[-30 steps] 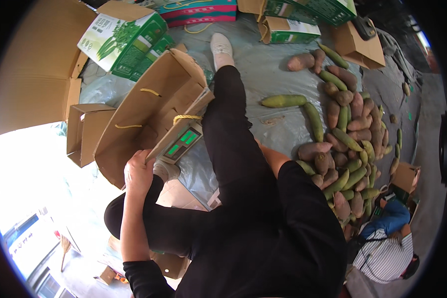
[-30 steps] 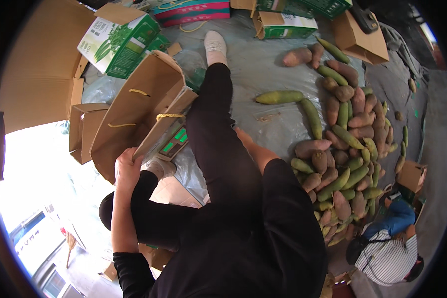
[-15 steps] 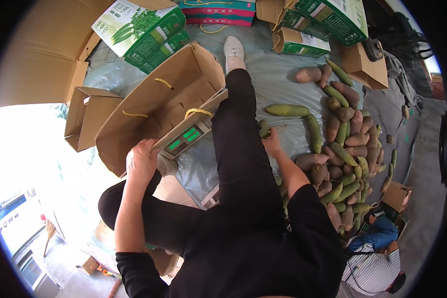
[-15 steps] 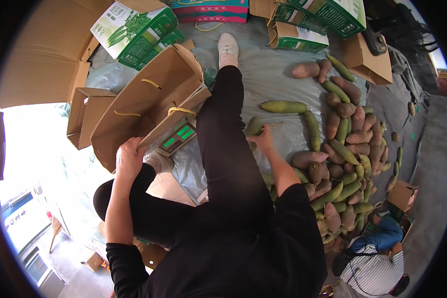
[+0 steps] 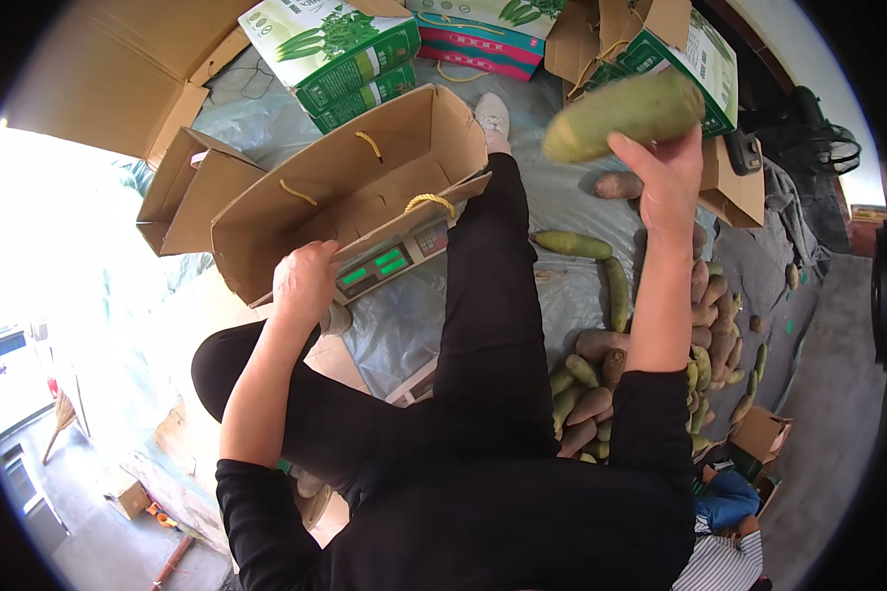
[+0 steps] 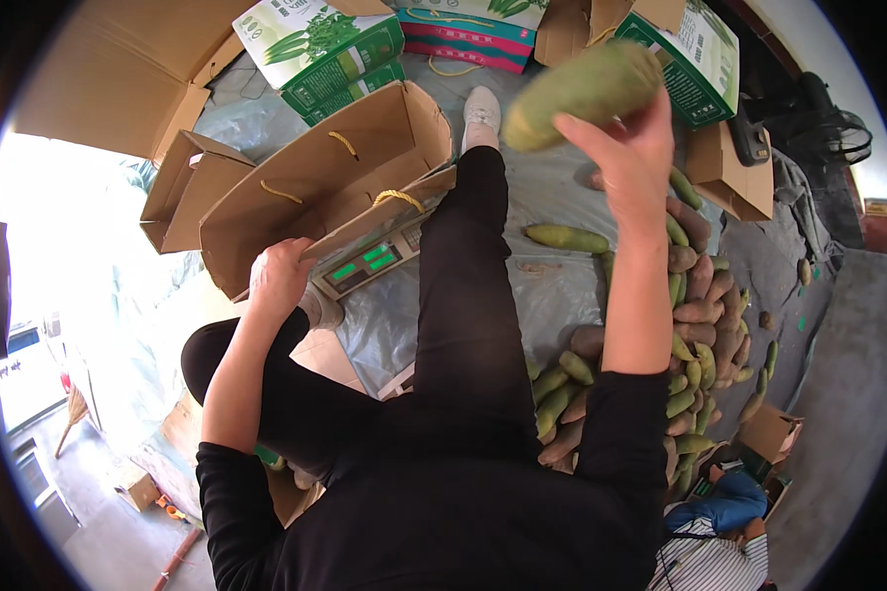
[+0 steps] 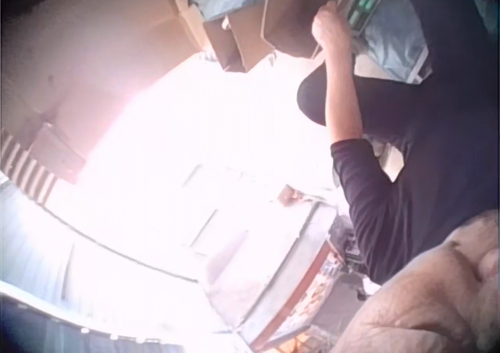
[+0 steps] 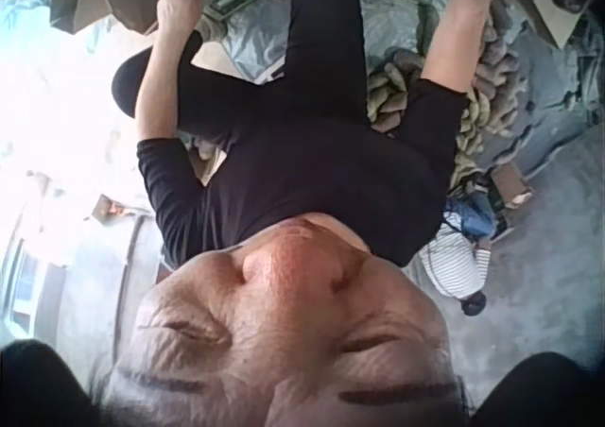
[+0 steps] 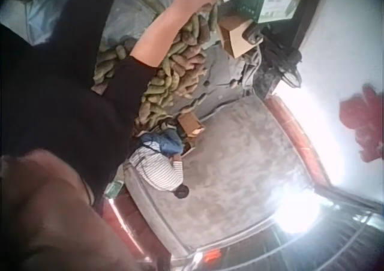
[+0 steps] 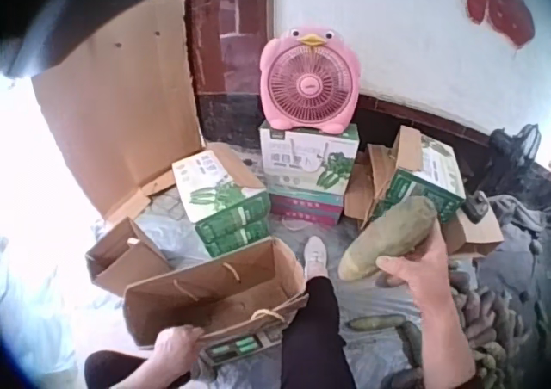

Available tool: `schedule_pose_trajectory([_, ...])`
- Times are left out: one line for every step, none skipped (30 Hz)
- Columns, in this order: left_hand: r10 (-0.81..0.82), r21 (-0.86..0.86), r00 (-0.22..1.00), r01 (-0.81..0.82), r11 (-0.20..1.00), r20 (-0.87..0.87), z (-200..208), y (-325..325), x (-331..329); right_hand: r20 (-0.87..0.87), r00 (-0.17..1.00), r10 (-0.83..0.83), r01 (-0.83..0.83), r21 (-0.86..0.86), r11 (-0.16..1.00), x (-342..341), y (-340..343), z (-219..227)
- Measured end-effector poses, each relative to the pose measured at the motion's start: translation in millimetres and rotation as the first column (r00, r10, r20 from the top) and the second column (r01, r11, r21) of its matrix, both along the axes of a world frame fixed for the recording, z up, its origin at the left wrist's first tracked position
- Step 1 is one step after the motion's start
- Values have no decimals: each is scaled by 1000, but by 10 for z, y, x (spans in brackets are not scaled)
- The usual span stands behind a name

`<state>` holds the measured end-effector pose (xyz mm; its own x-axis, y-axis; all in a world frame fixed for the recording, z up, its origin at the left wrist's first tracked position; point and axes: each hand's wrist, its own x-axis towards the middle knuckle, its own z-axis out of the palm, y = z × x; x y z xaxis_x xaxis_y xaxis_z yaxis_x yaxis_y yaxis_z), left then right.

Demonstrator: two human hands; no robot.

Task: Sort and package harvested produce into boxes and paper bags using a digital scale.

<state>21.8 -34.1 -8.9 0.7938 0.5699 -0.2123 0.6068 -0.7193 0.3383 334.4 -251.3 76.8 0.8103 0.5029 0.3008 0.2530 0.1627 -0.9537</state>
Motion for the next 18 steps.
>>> schedule_pose_trajectory([-9, 9, 1000, 9, 1000, -6, -3, 1, -13, 48, 994, 97, -99, 51, 994, -71, 158, 104])
schedule_pose_trajectory([-10, 8, 1000, 10, 1000, 1, -2, 1, -6, 74, 985, 158, -160, 18, 987, -156, 302, 199])
schedule_pose_trajectory([-24, 28, 1000, 24, 999, 10, -2, 7, -10, 95, 971, 222, -221, -13, 975, -246, 459, 237])
schedule_pose_trajectory([-33, 50, 999, 32, 998, 12, -5, 15, -44, 148, 947, 286, -281, -54, 958, -321, 651, 191])
schedule_pose_trajectory([-31, 50, 999, 30, 998, 13, -8, 24, -61, 201, 917, 346, -331, -101, 938, -396, 836, 148])
schedule_pose_trajectory([-28, 51, 1000, 28, 998, 5, -3, 41, -105, 227, 891, 394, -372, -135, 918, -531, 1029, 86])
schedule_pose_trajectory([-50, 43, 999, 49, 998, 15, -12, 43, -56, 261, 868, 423, -385, -186, 904, -617, 1152, 41])
schedule_pose_trajectory([-69, 41, 997, 68, 997, 20, 5, 40, -4, 337, 818, 465, -388, -274, 880, -640, 1283, -115])
schedule_pose_trajectory([-59, 32, 998, 59, 998, -9, 38, 33, 5, 397, 759, 516, -391, -356, 849, -678, 1432, -318])
schedule_pose_trajectory([-48, 20, 998, 49, 999, -36, 50, 26, -1, 424, 688, 589, -390, -468, 793, -742, 1555, -457])
schedule_pose_trajectory([-68, 13, 997, 68, 998, -31, 29, 29, 8, 438, 615, 656, -365, -580, 729, -788, 1643, -577])
schedule_pose_trajectory([-54, 17, 998, 55, 998, -41, 16, 44, -18, 434, 540, 721, -346, -667, 660, -859, 1726, -703])
schedule_pose_trajectory([-46, 20, 998, 47, 999, -51, 3, 55, -36, 416, 466, 781, -314, -747, 586, -920, 1798, -822])
schedule_pose_trajectory([-79, 11, 996, 80, 997, -46, -15, 52, -16, 359, 419, 834, -275, -825, 493, -952, 1844, -923])
schedule_pose_trajectory([-78, 18, 996, 79, 997, -34, -24, 56, -12, 291, 376, 880, -233, -889, 394, -993, 1896, -1022])
schedule_pose_trajectory([-83, 22, 996, 84, 996, -16, -38, 63, 7, 244, 369, 897, -193, -924, 331, -1022, 1930, -1140])
schedule_pose_trajectory([-87, 2, 995, 87, 996, -50, -53, 81, 12, 192, 363, 912, -157, -952, 263, -1054, 1966, -1236])
schedule_pose_trajectory([-82, 19, 996, 83, 996, -42, -41, 82, -13, 137, 359, 923, -149, -968, 201, -1094, 2010, -1285])
